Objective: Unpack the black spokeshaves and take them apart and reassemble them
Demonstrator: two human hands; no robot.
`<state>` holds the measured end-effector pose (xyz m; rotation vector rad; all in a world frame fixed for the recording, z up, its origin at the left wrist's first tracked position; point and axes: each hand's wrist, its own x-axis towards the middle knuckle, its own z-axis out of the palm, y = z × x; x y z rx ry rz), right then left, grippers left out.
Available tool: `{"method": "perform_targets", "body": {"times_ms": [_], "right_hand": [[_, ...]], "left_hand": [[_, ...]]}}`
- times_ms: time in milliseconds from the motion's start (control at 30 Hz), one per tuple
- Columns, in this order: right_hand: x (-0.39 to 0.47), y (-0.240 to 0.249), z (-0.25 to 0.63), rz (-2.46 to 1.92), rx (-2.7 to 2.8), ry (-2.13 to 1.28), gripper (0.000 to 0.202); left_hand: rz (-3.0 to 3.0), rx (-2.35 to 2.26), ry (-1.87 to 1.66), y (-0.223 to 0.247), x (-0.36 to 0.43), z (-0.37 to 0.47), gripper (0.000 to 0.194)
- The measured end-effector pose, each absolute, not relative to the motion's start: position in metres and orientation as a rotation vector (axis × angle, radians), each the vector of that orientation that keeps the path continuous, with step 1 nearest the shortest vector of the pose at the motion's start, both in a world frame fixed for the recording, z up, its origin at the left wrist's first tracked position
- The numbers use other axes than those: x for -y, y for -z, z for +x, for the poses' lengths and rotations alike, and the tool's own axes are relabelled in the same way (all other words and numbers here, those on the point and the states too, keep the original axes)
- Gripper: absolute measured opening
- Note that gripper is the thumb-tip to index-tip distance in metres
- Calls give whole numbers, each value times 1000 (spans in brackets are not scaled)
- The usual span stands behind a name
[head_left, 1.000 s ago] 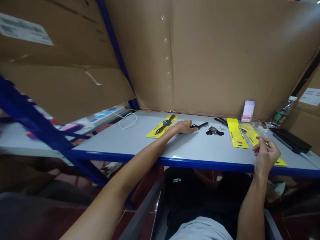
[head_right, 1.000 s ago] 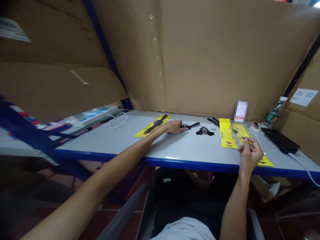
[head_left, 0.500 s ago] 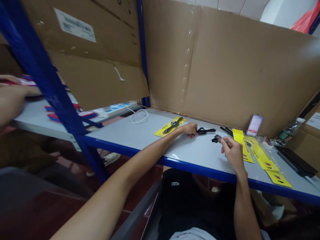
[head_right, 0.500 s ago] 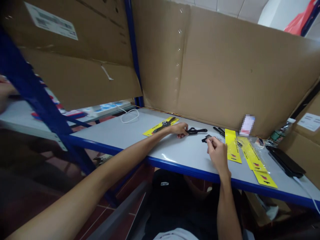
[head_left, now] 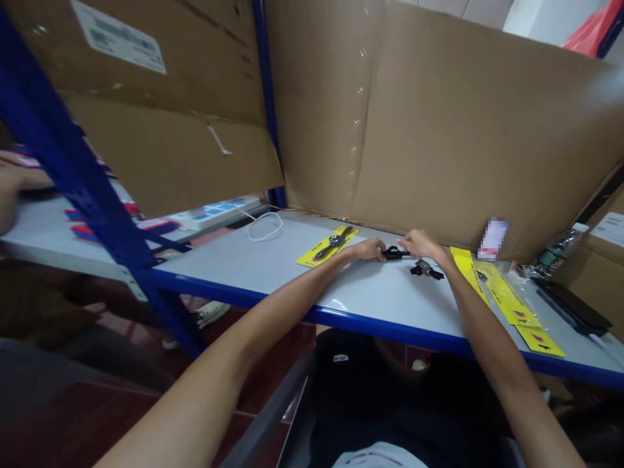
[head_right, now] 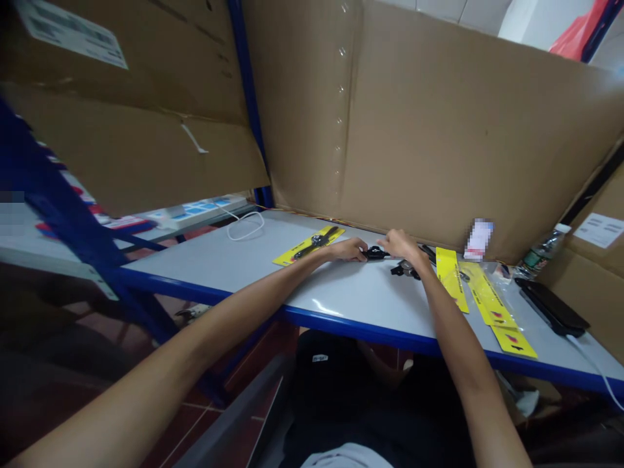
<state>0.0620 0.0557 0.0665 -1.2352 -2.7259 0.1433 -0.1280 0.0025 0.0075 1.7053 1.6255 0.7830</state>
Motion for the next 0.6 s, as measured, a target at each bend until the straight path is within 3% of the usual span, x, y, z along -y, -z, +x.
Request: {"method": "perform_targets", "body": {"times_ms": [67,233,333,467,600], "right_hand": [[-65,-50,54,-1259,2741,-266,47],[-68,-20,47,-1293,2546,-208,48],[-70,-15,51,-1275,2431,-432,48],[-71,-12,55,-1235,2225,-825,37],[-65,-9,50,-1247,2137,-880,22]], "left_hand": [[1653,-1616,-790,-6,-3,-126,20],[1744,-1779,-929,4,-8,-115,21],[1923,-1953,-979,10,-9,-105,18],[1984,-2101,-891,13,-4,-94,22],[1979,-2131,-833,12,-3,-91,24]]}}
